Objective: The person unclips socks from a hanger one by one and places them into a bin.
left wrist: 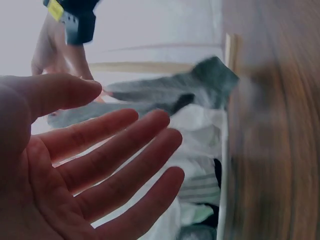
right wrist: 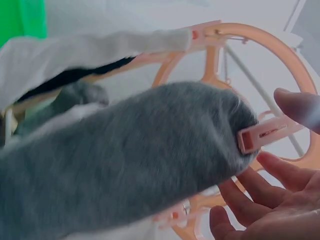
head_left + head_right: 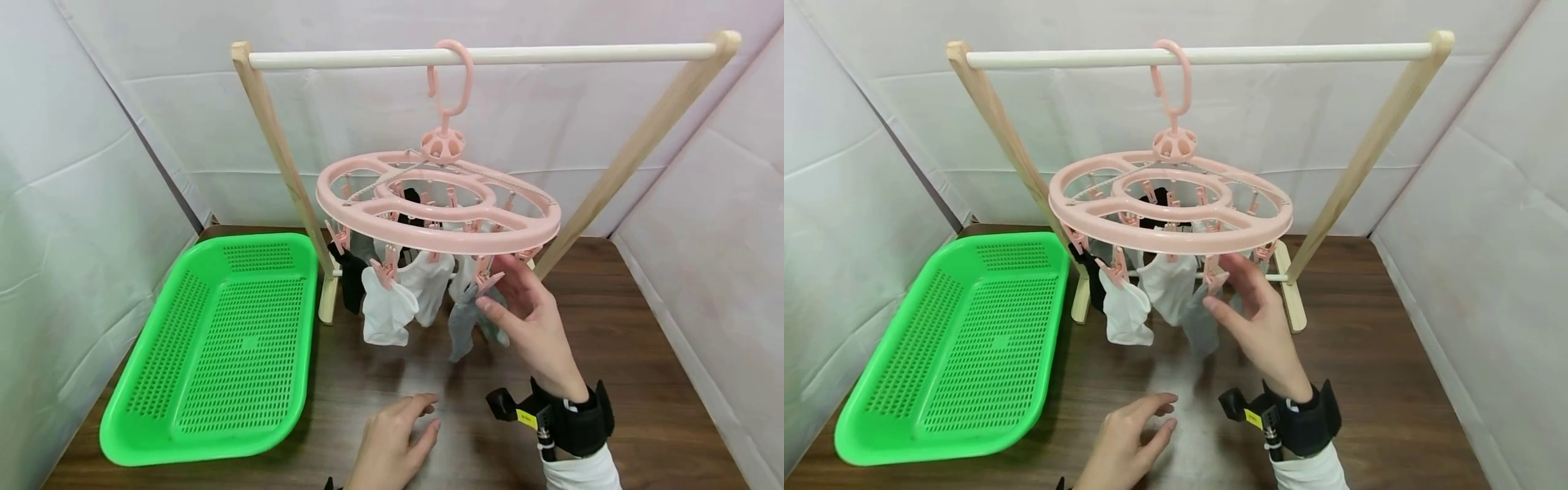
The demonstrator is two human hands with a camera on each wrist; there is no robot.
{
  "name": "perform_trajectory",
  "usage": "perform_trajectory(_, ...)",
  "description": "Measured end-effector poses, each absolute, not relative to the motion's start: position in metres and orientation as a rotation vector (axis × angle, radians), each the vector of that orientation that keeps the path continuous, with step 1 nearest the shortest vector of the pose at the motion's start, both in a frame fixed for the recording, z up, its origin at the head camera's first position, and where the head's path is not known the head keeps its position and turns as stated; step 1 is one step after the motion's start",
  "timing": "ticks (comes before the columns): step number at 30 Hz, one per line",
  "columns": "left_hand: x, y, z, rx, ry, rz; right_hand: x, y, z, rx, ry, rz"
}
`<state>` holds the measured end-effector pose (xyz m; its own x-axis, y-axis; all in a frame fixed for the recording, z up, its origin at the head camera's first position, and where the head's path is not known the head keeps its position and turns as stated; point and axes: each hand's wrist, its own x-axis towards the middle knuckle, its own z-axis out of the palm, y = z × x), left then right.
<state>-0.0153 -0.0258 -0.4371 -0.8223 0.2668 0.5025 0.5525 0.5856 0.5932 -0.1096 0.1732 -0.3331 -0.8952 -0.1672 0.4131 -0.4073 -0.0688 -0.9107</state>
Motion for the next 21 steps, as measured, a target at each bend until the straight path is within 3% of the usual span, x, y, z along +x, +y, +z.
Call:
perform_trajectory(12, -0.031, -0.024, -0.418, -0.861, -2.306, -1.402, -0.119, 0.176, -0.330, 0.673, -2.020, 2.270)
perform_trajectory(21, -0.069, -0.030, -0.399, -0.758, -2.346, -1.267, -0.122, 0.173, -0.326, 0.812, -1.853, 2.421)
